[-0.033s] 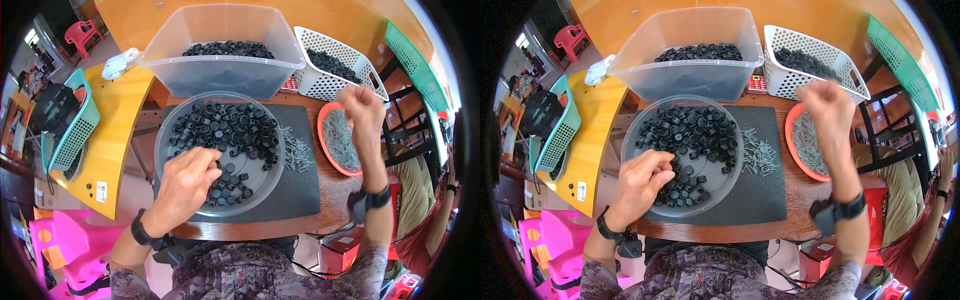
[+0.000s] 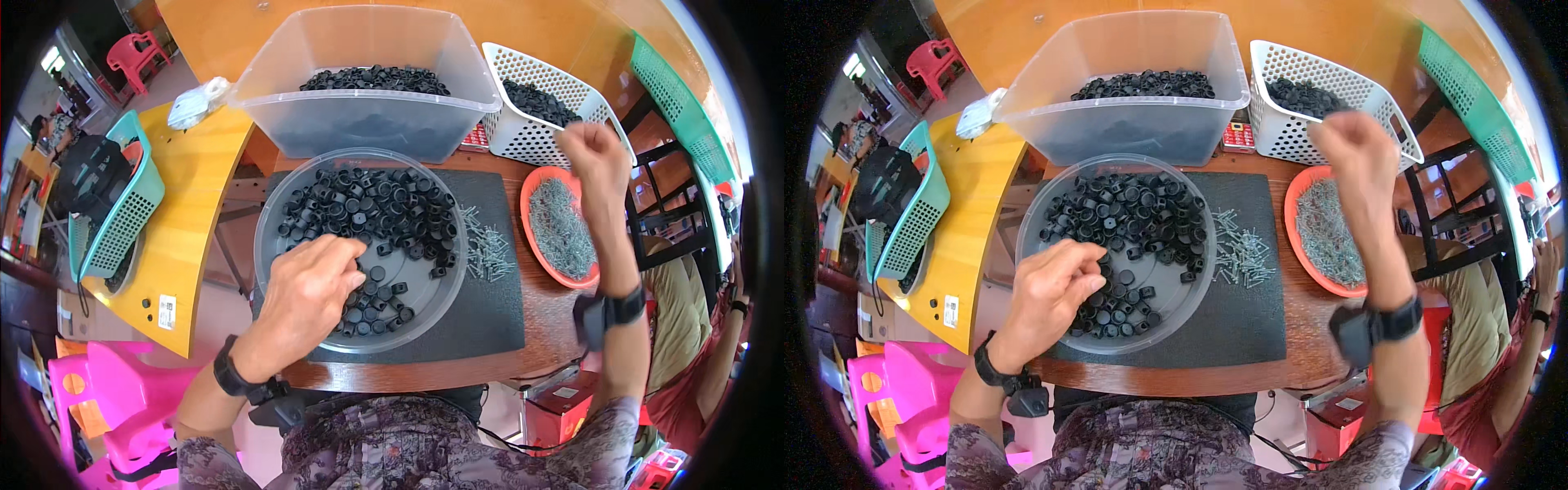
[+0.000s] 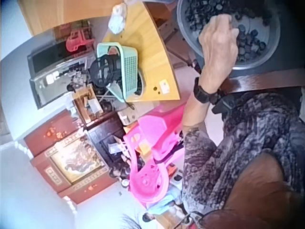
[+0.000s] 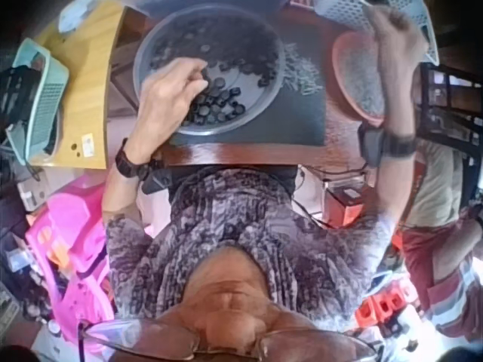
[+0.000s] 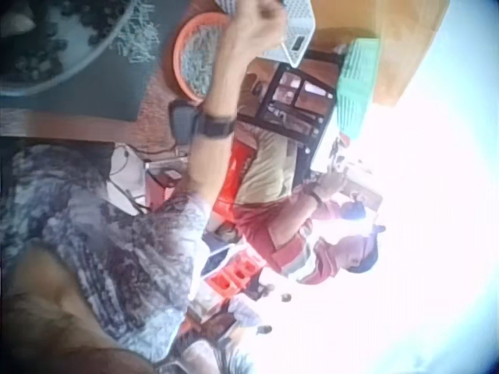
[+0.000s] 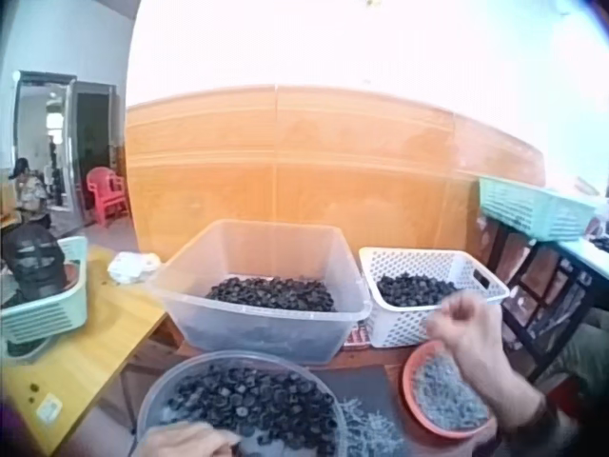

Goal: Assembling small black plastic components by hand, inserting pins into the caps.

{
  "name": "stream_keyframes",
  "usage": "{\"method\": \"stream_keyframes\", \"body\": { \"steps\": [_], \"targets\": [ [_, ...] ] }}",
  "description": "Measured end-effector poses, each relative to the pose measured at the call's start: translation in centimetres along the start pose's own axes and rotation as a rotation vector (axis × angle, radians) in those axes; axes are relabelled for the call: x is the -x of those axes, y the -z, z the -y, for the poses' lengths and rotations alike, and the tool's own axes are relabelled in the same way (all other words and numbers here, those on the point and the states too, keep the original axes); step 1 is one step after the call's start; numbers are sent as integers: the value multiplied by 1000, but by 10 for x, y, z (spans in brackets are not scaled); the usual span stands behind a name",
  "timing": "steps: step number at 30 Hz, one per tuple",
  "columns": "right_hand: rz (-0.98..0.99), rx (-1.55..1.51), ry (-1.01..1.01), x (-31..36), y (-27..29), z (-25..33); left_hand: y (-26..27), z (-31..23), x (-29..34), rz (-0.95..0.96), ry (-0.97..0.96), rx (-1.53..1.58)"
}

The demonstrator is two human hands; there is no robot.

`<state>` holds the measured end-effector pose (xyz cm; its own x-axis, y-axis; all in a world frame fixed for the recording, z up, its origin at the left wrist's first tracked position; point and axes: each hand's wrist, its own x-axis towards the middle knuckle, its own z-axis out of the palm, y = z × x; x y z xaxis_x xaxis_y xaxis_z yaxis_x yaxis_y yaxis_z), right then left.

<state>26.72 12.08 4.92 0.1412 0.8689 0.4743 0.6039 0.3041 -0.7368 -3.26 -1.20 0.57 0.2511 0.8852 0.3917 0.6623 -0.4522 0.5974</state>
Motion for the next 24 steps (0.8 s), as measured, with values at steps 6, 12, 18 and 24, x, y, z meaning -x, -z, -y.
{"method": "stream_keyframes", "body": {
  "steps": [6, 12, 18, 24],
  "targets": [
    [58, 247, 30, -86, -18, -53, -9, 13, -23, 72, -69, -118],
    [-21, 367, 221, -63, -30, -35, -10, 26, -25, 105, -183, -241],
    [25, 189, 401, 5, -29, -16, -17, 25, -28, 124, -296, -312],
    [124, 180, 594, 49, -19, -5, -1, 20, -27, 149, -194, -218]
  ]
}}
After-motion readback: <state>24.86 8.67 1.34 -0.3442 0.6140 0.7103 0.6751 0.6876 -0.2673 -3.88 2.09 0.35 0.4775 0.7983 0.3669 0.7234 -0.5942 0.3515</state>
